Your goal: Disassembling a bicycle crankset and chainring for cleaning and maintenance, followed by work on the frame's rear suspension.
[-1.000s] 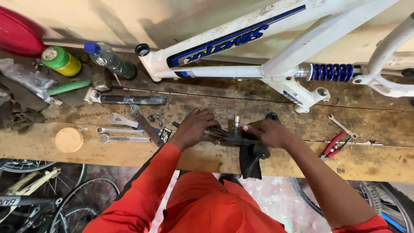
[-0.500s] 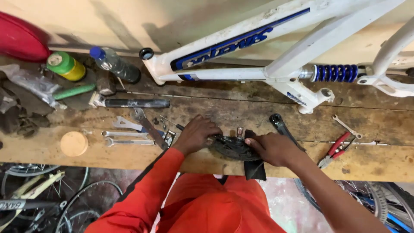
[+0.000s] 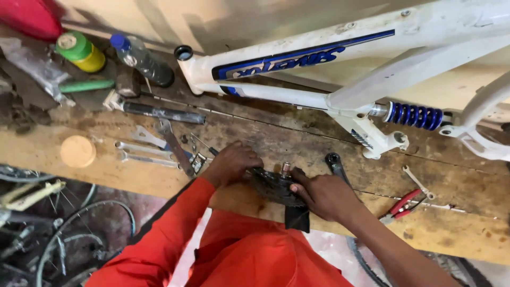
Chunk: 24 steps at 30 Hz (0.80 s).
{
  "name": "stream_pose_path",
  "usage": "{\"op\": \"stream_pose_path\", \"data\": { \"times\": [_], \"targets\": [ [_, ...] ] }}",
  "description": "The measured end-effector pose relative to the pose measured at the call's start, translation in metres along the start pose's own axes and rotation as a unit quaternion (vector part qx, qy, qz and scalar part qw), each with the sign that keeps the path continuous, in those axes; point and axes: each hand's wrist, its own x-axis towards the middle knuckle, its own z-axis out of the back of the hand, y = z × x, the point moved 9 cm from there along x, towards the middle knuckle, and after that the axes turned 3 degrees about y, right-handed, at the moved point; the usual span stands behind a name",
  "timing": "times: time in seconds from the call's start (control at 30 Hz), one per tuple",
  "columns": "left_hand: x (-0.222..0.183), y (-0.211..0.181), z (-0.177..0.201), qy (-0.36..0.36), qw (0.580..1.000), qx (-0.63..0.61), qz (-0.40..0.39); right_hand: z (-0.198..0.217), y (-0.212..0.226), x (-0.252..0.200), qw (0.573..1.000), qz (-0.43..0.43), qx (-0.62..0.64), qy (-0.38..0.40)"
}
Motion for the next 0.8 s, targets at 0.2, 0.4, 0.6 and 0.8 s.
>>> {"op": "stream_pose_path", "data": {
  "times": [0.2,0.4,0.6,0.8],
  "targets": [
    [0.005,-0.010,0.037,-0.044,0.999,0.010,-0.006,0.000,-0.017,0.015,0.999,-0.009,0.039,-0.037],
    [-0.005,0.004,-0.006,-0.121,0.992,0.021,-0.001,-0.005,-0.026,0.020,0.971,0.007,0.234,-0.041],
    [-0.007,0.008,-0.011,-0.117,0.992,-0.004,-0.035,-0.007,-0.022,0.021,0.988,0.018,0.114,-0.098],
    [-0.014,-0.003,-0.008,-0.131,0.989,0.004,-0.067,-0.024,-0.025,0.019,0.986,0.057,0.097,-0.126]
  ]
}}
